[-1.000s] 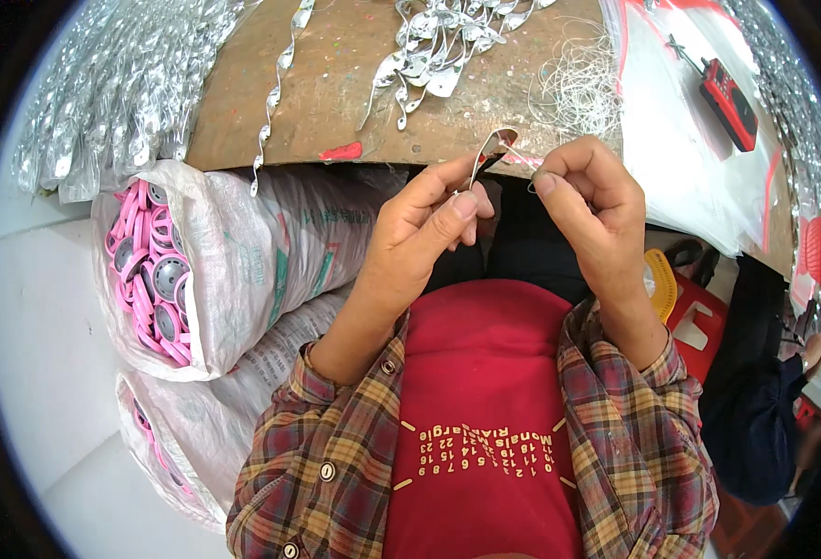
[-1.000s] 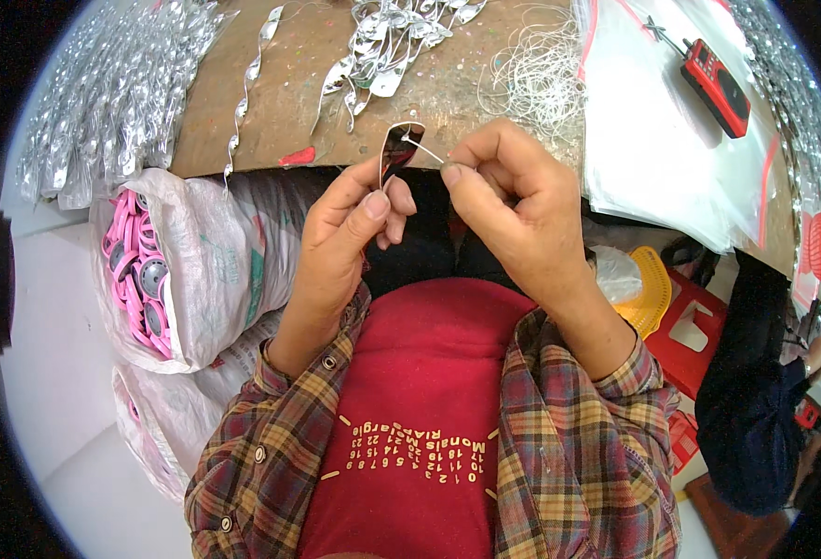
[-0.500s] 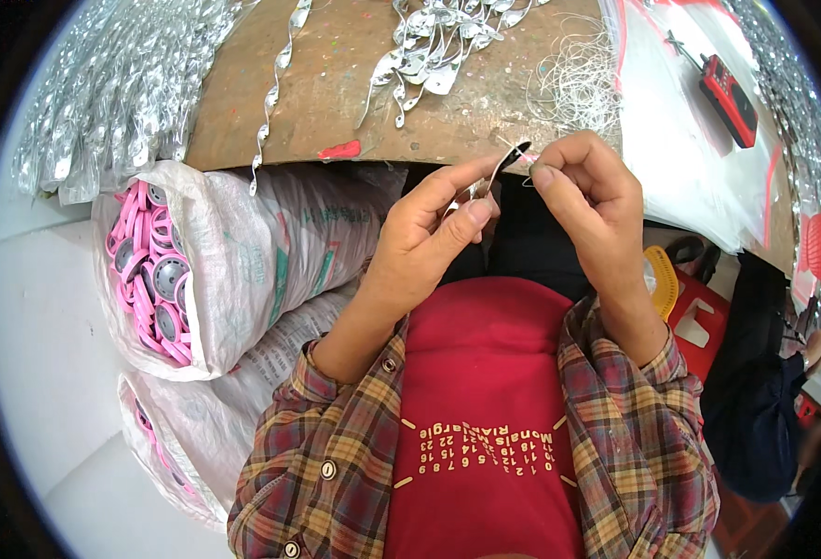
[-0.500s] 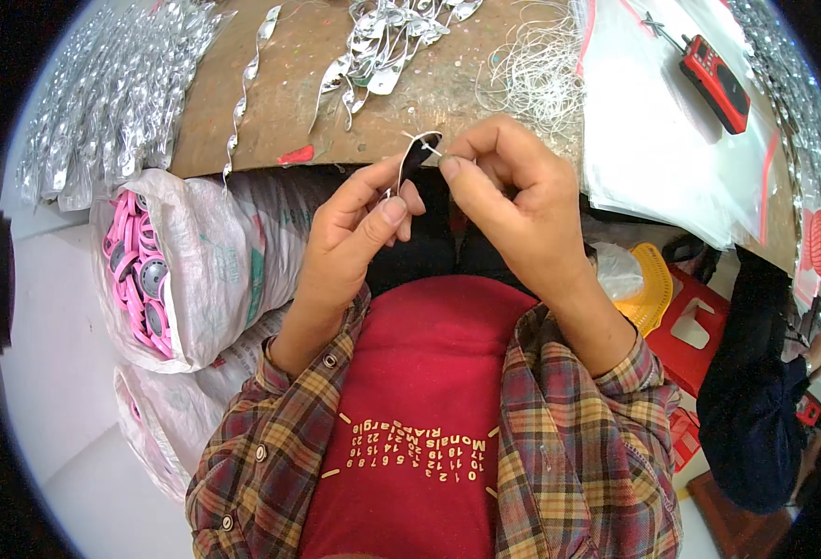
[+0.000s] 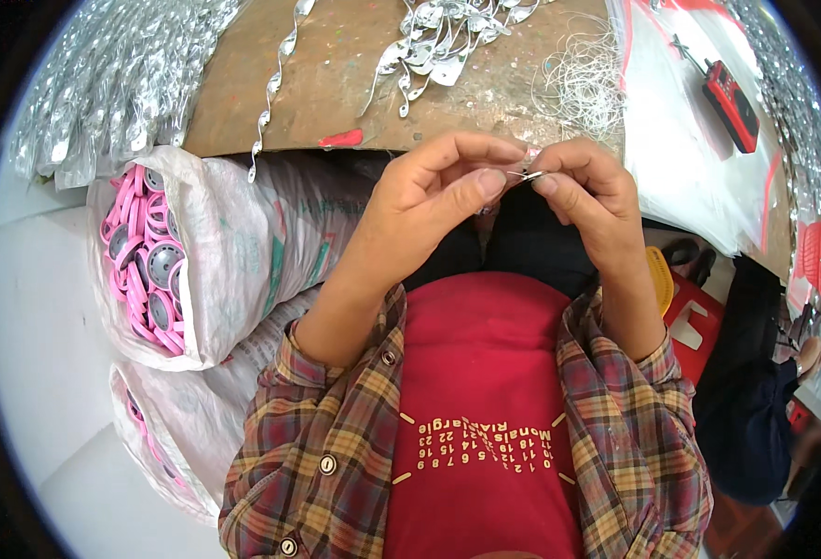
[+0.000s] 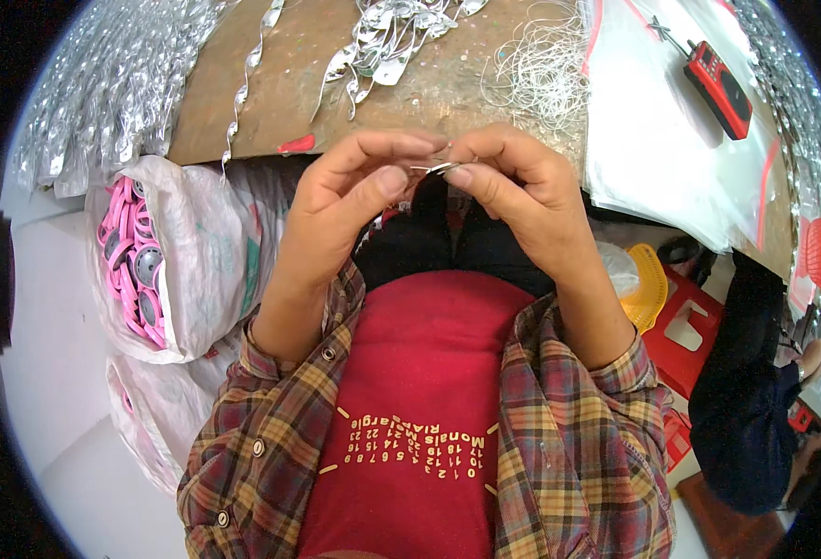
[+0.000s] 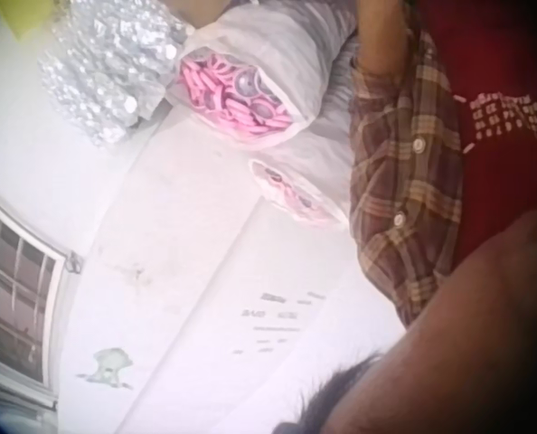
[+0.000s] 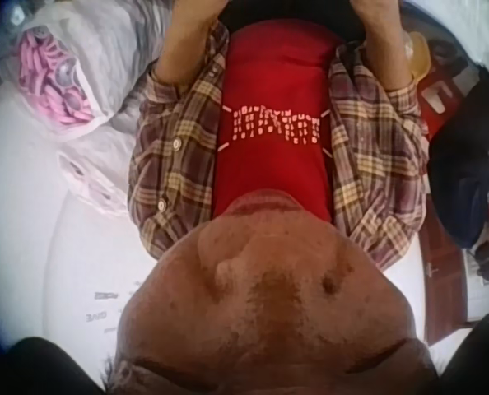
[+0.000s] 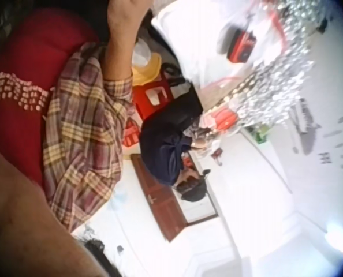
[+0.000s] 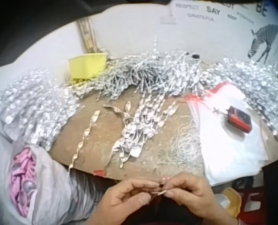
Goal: Preparing and packaging silver leaf-shaped decorative items into plastic bags.
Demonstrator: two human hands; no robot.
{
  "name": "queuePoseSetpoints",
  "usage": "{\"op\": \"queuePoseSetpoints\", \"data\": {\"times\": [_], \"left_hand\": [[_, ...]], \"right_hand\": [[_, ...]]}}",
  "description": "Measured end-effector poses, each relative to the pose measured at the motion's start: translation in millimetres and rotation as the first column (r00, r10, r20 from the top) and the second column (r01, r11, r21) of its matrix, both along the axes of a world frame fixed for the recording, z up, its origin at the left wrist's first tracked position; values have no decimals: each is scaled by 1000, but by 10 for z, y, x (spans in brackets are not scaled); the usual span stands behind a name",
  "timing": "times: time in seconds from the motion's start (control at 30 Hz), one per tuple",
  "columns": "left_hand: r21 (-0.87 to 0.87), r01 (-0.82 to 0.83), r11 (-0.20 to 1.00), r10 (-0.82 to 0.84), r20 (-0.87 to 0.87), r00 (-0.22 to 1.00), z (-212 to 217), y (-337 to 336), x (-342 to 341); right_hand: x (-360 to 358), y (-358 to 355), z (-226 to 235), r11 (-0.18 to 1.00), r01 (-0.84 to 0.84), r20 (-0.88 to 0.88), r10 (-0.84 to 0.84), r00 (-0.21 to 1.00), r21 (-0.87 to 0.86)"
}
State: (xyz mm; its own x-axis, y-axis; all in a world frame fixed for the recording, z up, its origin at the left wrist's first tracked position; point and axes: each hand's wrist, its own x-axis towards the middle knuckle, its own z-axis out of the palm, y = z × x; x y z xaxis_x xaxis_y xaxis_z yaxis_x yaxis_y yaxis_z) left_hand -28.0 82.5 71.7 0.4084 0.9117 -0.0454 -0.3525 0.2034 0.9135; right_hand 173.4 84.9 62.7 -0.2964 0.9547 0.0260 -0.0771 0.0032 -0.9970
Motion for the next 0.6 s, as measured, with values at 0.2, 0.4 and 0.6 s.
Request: {"op": "queuePoseSetpoints", "data": {"times": [0.2, 0.4, 0.6], "left_hand": [[156, -1, 988, 26, -159, 987, -29, 63, 13], [255, -75, 964, 111, -128, 986, 12, 105, 45], [499, -6, 866, 144, -240, 960, 20, 139, 201]], "right_hand": [[-7, 7, -18, 996, -9, 17, 8, 1000, 85], [7, 65, 163, 999, -38, -77, 36, 996, -31], [-95, 70, 152, 997, -77, -28, 77, 997, 9]]}}
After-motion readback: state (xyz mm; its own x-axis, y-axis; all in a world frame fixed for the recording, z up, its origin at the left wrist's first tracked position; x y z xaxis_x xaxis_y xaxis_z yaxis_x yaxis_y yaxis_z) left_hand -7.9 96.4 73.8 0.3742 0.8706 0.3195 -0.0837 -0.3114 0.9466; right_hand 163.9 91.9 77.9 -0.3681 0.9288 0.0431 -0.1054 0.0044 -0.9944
